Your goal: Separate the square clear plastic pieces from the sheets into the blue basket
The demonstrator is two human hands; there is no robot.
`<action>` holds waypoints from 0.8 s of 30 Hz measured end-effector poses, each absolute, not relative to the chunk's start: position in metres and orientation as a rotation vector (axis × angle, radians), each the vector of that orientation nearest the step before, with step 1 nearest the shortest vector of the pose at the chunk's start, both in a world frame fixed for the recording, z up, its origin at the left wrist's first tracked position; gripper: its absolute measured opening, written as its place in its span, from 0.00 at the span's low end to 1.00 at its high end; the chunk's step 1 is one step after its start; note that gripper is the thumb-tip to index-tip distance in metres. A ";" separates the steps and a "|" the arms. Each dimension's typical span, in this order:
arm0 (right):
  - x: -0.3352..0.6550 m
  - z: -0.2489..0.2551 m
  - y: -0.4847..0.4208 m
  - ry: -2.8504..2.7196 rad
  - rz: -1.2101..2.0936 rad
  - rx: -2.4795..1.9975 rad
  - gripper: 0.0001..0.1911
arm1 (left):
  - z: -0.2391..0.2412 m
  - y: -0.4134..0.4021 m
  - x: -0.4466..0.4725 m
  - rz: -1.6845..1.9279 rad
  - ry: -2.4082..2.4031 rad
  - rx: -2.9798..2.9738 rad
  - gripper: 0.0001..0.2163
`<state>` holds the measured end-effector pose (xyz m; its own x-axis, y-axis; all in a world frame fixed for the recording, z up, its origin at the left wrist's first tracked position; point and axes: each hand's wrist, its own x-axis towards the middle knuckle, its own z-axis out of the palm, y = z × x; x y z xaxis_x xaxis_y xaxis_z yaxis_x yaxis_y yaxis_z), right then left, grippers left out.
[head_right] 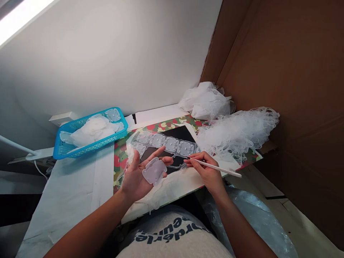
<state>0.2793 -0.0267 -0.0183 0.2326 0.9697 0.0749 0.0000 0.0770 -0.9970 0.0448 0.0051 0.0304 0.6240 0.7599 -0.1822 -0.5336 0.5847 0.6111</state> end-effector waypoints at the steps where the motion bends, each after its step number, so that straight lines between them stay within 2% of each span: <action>1: 0.281 -0.018 -0.025 -1.072 0.974 -1.251 0.07 | 0.028 0.005 0.045 0.788 0.537 0.660 0.31; 5: 0.296 -0.017 -0.010 -1.273 0.827 -1.329 0.07 | 0.010 0.008 0.052 0.723 0.990 1.595 0.12; 6: 0.301 -0.016 -0.004 -1.364 0.771 -1.356 0.07 | 0.005 0.010 0.057 0.687 1.061 1.870 0.12; 8: 0.310 -0.016 0.009 -1.555 0.684 -1.382 0.07 | -0.005 0.013 0.069 0.611 1.101 2.345 0.18; 11: 0.317 -0.018 0.027 -1.776 0.681 -1.342 0.07 | -0.020 0.020 0.090 0.482 1.063 2.787 0.23; 15: 0.317 -0.022 0.036 -1.869 0.710 -1.329 0.06 | -0.036 0.025 0.106 0.336 1.092 2.969 0.22; 24: 0.313 -0.025 0.038 -1.927 0.732 -1.333 0.08 | -0.040 0.022 0.102 0.273 1.128 2.990 0.22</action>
